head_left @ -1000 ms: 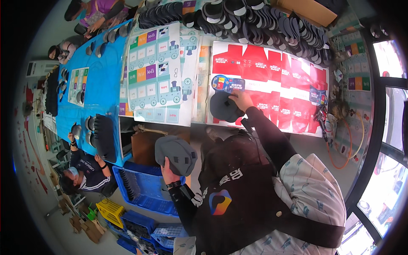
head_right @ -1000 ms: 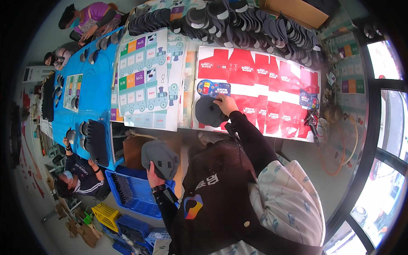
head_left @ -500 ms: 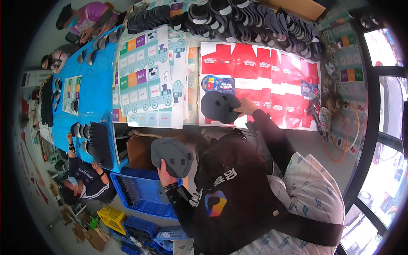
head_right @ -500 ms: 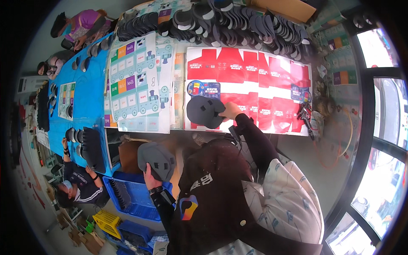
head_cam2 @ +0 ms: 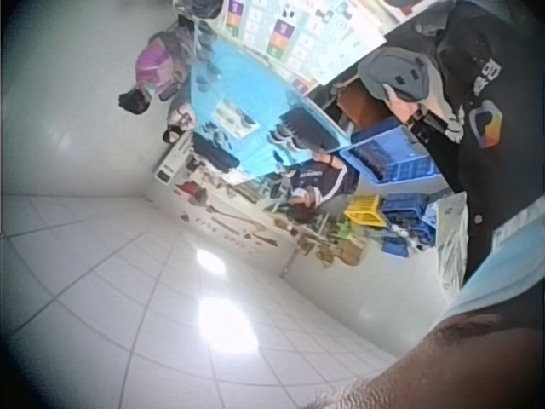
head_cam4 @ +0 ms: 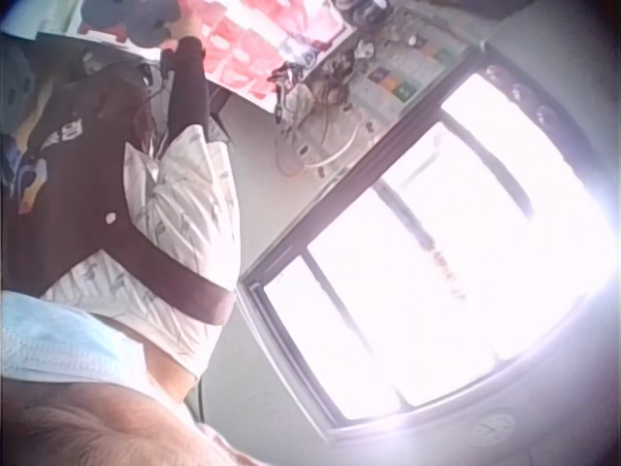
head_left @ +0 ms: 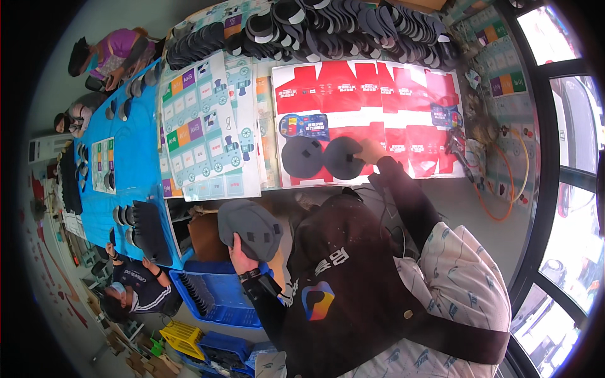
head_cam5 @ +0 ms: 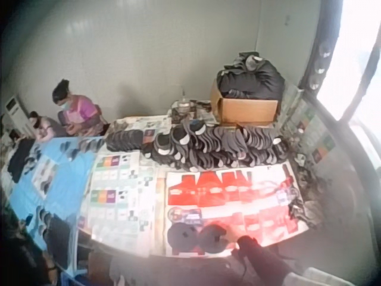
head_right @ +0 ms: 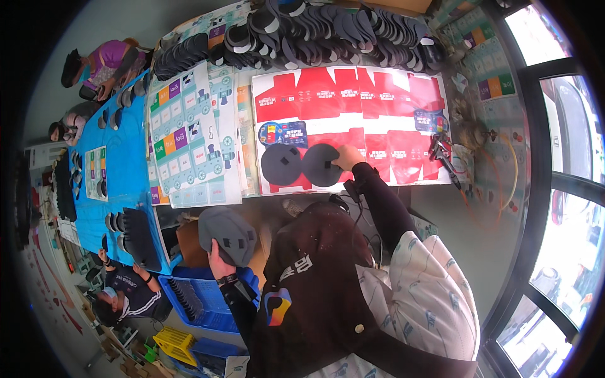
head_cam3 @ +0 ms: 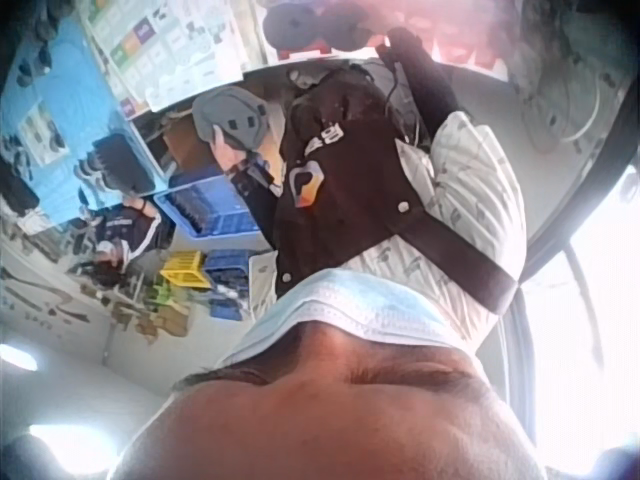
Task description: Applying adhesive or finish to circular shoe components and organizing them on a workbench.
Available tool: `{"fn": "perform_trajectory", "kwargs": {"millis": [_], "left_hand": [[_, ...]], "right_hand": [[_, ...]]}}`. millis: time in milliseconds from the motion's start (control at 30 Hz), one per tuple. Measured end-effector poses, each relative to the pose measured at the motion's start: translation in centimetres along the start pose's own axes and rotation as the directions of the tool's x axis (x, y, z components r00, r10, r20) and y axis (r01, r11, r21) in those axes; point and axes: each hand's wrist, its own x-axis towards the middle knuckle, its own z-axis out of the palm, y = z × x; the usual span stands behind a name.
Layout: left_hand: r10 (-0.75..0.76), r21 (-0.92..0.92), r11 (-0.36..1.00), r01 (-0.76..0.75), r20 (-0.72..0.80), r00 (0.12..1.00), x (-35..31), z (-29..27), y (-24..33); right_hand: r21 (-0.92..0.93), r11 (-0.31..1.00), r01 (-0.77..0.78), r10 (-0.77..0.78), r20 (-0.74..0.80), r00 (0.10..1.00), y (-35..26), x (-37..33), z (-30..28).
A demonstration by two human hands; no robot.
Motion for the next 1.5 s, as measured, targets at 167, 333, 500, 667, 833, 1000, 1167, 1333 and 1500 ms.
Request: {"fn": "perform_trajectory", "kwargs": {"millis": [167, 333, 500, 667, 833, 1000, 1167, 1333, 1500], "left_hand": [[0.038, 0.005, 0.999, -0.038, 0.045, 0.998, -0.3, 0.8, -0.7], [0.043, -0.03, 0.999, -0.043, 0.019, 0.999, -1.6, 2.3, -1.4], [0.051, -0.071, 0.996, -0.055, -0.056, 0.997, -3.1, 3.1, -2.8], [0.059, -0.061, 0.996, -0.064, -0.079, 0.995, -3.6, 5.7, -4.2], [0.023, -0.036, 0.999, -0.027, -0.106, 0.994, -5.1, 8.8, -5.3], [0.079, -0.016, 0.997, -0.078, 0.043, 0.996, -3.0, 11.9, -7.7], [0.085, 0.084, 0.991, -0.1, 0.167, 0.982, -2.1, 15.8, -9.1], [0.115, 0.225, 0.96, -0.166, 0.225, 0.968, -1.2, 15.6, -11.4], [-0.212, 0.106, 0.977, 0.185, 0.393, 0.895, -3.2, 18.3, -12.3]], "right_hand": [[-0.046, 0.999, 0.02, -0.024, -0.079, 0.997, 0.5, 0.3, -0.7], [-0.178, 0.983, 0.044, -0.069, -0.142, 0.987, 0.0, 0.2, -1.2], [-0.338, 0.935, -0.107, -0.037, -0.395, 0.918, -4.7, -2.4, -1.3], [0.491, 0.822, 0.289, -0.273, -0.108, 0.956, 2.4, 4.4, 4.2], [0.652, 0.715, -0.253, 0.055, 0.308, 0.95, -0.7, 1.5, 3.0], [0.712, 0.695, -0.101, -0.29, 0.406, 0.867, -13.1, -10.4, -1.7], [0.148, 0.793, 0.59, -0.599, 0.016, 0.801, -15.2, -15.9, -0.7], [0.019, 0.815, 0.579, -0.55, -0.286, 0.785, -14.1, -19.8, 0.6], [-0.028, 0.864, 0.503, -0.42, -0.59, 0.689, -10.8, -20.7, 0.3]]}}
